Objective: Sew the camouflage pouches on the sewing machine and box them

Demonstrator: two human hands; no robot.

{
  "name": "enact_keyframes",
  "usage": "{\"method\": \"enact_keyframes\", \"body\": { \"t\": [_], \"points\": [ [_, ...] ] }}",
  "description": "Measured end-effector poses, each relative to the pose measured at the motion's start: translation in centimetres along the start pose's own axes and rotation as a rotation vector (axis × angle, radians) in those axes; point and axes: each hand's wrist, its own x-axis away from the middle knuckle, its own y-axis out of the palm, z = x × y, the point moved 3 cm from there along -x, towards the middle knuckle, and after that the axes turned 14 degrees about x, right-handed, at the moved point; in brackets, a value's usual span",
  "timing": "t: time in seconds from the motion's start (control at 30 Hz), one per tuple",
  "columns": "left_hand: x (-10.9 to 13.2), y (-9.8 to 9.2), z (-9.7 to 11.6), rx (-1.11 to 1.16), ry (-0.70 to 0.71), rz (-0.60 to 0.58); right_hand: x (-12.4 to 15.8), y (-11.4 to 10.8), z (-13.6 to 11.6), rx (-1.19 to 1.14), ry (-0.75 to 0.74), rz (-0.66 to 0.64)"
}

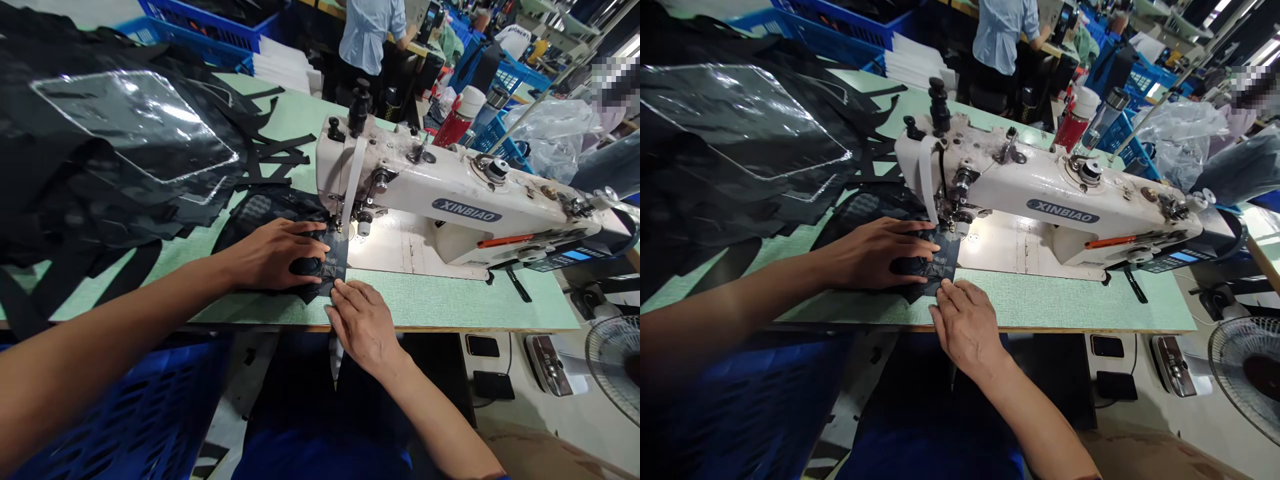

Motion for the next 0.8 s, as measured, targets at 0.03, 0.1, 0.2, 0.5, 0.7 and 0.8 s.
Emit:
{"method": "enact_keyframes", "body": {
  "t": [0.03,0.1,0.2,0.5,0.7,0.8],
  "points": [
    [0.0,0.0,0.1,-0.007,0.014,0.009,0.3,0.0,0.1,-0.006,-0.008,0.007],
    [-0.1,0.0,0.2,-0.013,0.031,0.020,0.3,0.2,0.2,-0.032,-0.009,0.004],
    [-0.4,-0.1,-0.3,-0.002,-0.014,0.003,-0.3,0.5,0.7,-0.143,0.062,-0.043],
    [-3.0,-0.7,-3.7,0.034,-0.115,-0.031,-3.2,1.5,2.7,-0.375,0.212,-0.162],
    [-4.5,-1.7,-5.6,0.051,-0.114,-0.040,-5.3,2.0,3.9,-0.186,0.131,-0.200],
    [-5.2,-2.2,-6.4,0.042,-0.074,-0.015,-6.4,2.1,4.3,-0.116,0.107,-0.223]
  ]
}}
